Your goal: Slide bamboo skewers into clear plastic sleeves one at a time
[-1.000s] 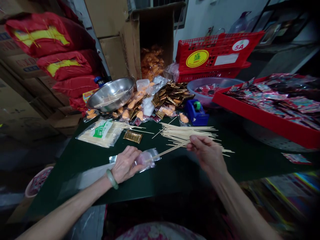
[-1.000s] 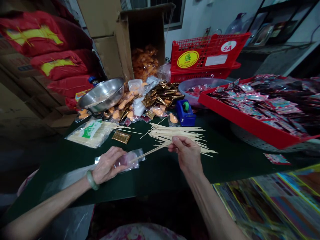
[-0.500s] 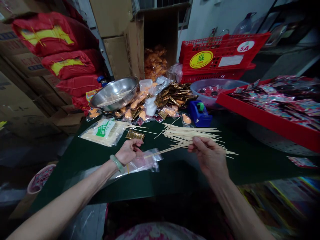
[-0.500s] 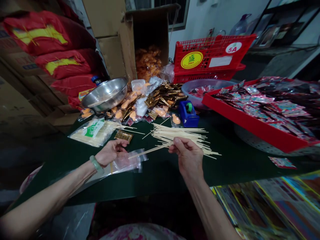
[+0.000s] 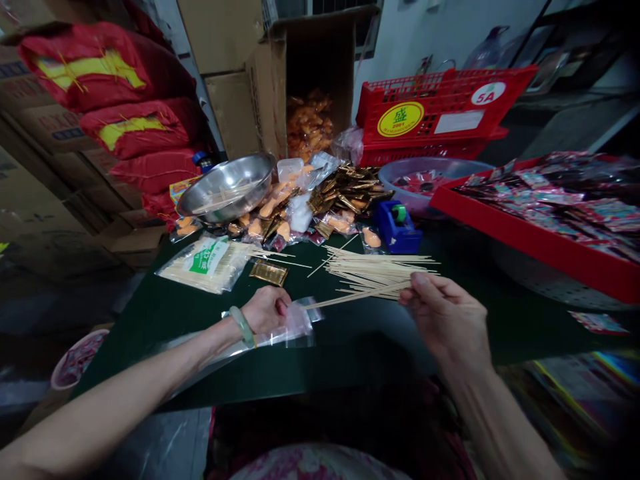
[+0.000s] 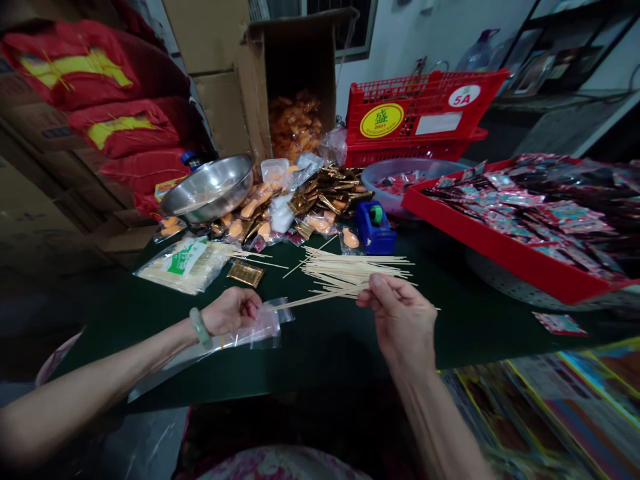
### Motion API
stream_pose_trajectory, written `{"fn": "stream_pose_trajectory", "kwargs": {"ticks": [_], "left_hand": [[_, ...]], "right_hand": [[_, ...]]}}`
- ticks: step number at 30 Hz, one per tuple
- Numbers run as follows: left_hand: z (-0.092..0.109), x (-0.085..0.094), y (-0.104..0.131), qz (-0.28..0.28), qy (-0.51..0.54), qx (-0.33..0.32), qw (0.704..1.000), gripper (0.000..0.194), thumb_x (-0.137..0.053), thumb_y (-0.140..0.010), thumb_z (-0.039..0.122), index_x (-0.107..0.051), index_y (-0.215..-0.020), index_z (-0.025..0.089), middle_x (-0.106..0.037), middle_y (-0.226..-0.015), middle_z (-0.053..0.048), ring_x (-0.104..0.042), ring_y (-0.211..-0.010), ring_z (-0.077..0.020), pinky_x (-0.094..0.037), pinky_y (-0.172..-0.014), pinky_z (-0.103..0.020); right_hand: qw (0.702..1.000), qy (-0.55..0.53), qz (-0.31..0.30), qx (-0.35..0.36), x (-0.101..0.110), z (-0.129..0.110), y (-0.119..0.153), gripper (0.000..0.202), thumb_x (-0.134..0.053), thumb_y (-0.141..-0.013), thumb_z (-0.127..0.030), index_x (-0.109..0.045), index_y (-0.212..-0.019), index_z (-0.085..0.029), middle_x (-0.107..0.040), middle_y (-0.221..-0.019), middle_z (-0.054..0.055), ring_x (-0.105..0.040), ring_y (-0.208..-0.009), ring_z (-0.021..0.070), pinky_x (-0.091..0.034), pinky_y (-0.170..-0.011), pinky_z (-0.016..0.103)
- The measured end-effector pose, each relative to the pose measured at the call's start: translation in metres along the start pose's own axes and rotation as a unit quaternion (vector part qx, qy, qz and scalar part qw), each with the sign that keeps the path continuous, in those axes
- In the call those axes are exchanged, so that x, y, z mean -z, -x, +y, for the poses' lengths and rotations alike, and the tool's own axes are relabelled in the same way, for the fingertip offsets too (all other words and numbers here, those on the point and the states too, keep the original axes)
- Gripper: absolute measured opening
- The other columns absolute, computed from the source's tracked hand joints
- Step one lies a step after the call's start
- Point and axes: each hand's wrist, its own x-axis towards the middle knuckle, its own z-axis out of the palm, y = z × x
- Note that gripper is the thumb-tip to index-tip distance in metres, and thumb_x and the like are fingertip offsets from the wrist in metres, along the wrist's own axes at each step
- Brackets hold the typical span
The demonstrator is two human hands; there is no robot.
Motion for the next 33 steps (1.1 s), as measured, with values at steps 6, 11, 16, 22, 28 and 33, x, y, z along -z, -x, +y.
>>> {"fn": "stream_pose_trajectory", "kwargs": {"ticks": [6,11,16,22,28,33], "left_hand": [[0.001,-0.002,0.011,0.019,0.035,0.023,0.999,0.013,-0.055,-0.058,0.003,-0.054,-0.068,0.01,-0.048,-0.053,0.006,-0.045,-0.044,-0.0044,-0.037,-0.042,-0.015],[0.001,-0.006,0.018,0.045,0.138,0.049,0.988,0.014,-0.057,-0.06,0.002,-0.053,-0.07,0.01,-0.047,-0.053,0.007,-0.045,-0.042,-0.0031,-0.038,-0.043,-0.015],[-0.001,-0.006,0.024,0.045,0.222,0.063,0.972,0.016,-0.061,-0.062,0.006,-0.051,-0.074,0.01,-0.052,-0.056,0.006,-0.048,-0.041,-0.0039,-0.041,-0.041,-0.016],[0.004,0.002,0.022,0.0,0.183,0.092,0.979,0.024,-0.068,-0.064,0.019,-0.051,-0.077,0.011,-0.052,-0.05,0.007,-0.047,-0.037,-0.0048,-0.038,-0.037,-0.016],[0.019,0.021,0.023,-0.1,0.228,0.085,0.965,0.033,-0.075,-0.056,0.025,-0.059,-0.079,0.008,-0.059,-0.058,0.001,-0.049,-0.044,-0.0057,-0.039,-0.042,-0.017],[0.016,0.026,0.025,-0.122,0.217,0.08,0.965,0.032,-0.075,-0.05,0.014,-0.06,-0.078,0.008,-0.06,-0.061,0.001,-0.053,-0.05,-0.0073,-0.04,-0.046,-0.018]], "right_hand": [[1.0,0.025,0.017,-0.003,0.005,0.004,0.01,0.026,-0.08,-0.043,-0.023,-0.065,-0.061,-0.014,-0.06,-0.053,-0.002,-0.056,-0.041,0.0096,-0.048,-0.038,0.02],[1.0,0.023,0.009,-0.005,-0.007,0.014,0.016,0.025,-0.08,-0.044,-0.022,-0.065,-0.063,-0.014,-0.06,-0.052,-0.002,-0.056,-0.042,0.0095,-0.047,-0.039,0.02],[0.999,0.009,-0.017,-0.029,-0.018,0.029,0.022,0.022,-0.079,-0.049,-0.022,-0.065,-0.064,-0.014,-0.06,-0.053,-0.002,-0.056,-0.043,0.0084,-0.047,-0.042,0.019],[0.998,-0.006,-0.009,-0.069,-0.011,0.036,0.018,0.024,-0.08,-0.046,-0.022,-0.065,-0.063,-0.014,-0.06,-0.053,-0.003,-0.055,-0.044,0.0074,-0.047,-0.042,0.018],[0.999,-0.013,-0.001,-0.048,-0.016,0.024,0.017,0.025,-0.08,-0.046,-0.021,-0.064,-0.064,-0.012,-0.06,-0.053,-0.002,-0.056,-0.044,0.0072,-0.047,-0.041,0.016],[1.0,-0.016,-0.007,-0.006,-0.021,0.009,0.017,0.027,-0.081,-0.045,-0.022,-0.064,-0.064,-0.012,-0.06,-0.054,-0.002,-0.056,-0.043,0.0073,-0.048,-0.042,0.016]]}}
